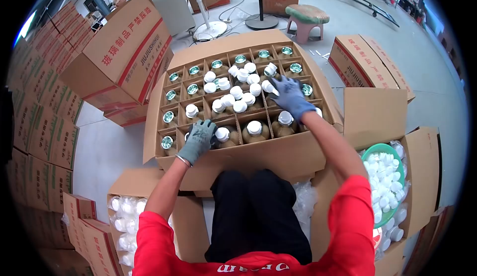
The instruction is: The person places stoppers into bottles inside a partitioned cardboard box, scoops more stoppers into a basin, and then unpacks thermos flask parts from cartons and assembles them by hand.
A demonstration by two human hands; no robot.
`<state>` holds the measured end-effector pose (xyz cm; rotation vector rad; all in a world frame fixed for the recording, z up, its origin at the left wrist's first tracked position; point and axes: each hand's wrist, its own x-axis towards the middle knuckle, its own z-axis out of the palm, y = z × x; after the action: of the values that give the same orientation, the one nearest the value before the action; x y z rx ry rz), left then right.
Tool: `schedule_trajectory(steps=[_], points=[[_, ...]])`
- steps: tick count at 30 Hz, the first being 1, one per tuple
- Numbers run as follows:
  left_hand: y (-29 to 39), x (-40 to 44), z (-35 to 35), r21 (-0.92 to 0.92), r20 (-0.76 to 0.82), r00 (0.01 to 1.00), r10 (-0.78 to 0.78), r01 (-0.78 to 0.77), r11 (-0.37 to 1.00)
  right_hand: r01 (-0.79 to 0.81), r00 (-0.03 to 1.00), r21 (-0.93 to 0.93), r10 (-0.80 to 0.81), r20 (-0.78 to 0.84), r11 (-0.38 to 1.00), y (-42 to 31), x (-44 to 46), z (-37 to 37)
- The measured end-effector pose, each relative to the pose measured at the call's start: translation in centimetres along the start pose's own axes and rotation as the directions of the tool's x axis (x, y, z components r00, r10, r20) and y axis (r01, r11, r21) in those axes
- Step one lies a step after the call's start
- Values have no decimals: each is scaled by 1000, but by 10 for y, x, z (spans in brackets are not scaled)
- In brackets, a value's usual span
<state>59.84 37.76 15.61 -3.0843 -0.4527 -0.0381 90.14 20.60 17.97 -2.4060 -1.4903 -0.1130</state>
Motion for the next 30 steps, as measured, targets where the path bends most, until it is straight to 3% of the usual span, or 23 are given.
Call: schedule_trajectory(steps=[1,3,4,5,7,8,9,10,11,12,15,16,19,20,23,25,27,29,30], points=[[-7,-2,-4,-52,-95,995,-23,18,998,-43,999,-81,42,-24,996,-4,22,28],[-30,-11,-10,-170,-283,956,-82,34,985,-142,970,-143,166,177,980,-14,49,43],[-46,-17,-15,-338,-446,863,-236,82,938,-120,989,20,118,93,993,0,55,68],[-67,-25,-17,-507,-554,727,-406,92,857,-88,996,39,87,33,995,8,61,68],[-117,-53,-7,-503,-481,719,-502,242,830,-16,998,65,20,-65,998,18,61,59],[-135,-69,7,-416,-343,762,-549,401,816,5,984,84,10,-178,996,17,47,36],[-143,-82,21,-297,-204,775,-598,533,792,-20,987,68,31,-161,997,27,38,18],[-142,-88,27,-248,-193,786,-587,540,804,-6,979,54,17,-201,999,39,18,3],[-141,-92,30,-198,-182,798,-574,543,816,-122,981,45,128,-146,991,50,-1,-7],[-140,-91,33,-146,-171,811,-560,541,828,-184,983,-12,185,3,983,73,-18,-5],[-137,-80,38,72,-495,827,-266,345,936,-211,976,-162,216,9,964,91,-72,11],[-136,-80,40,7,-452,842,-295,334,943,-237,971,-154,231,-57,959,93,-79,19],[-134,-91,42,-172,-311,876,-369,330,928,-350,933,-54,353,74,935,75,-75,22],[-126,-98,44,-31,-352,893,-281,289,957,-304,941,-76,312,131,950,71,-74,19],[-132,-107,60,-328,-255,878,-404,315,891,-355,932,185,363,-9,916,87,-78,20],[-133,-98,56,-351,-180,858,-481,401,846,-312,938,149,329,-108,938,96,-78,16],[-137,-88,45,-404,53,830,-555,526,748,-279,943,132,298,-151,951,107,-66,15],[-143,-88,50,-350,-41,886,-462,421,837,-274,938,103,289,-192,956,115,-36,22],[-148,-90,52,-310,-84,907,-412,369,876,-334,934,59,339,-115,941,123,-18,30]])
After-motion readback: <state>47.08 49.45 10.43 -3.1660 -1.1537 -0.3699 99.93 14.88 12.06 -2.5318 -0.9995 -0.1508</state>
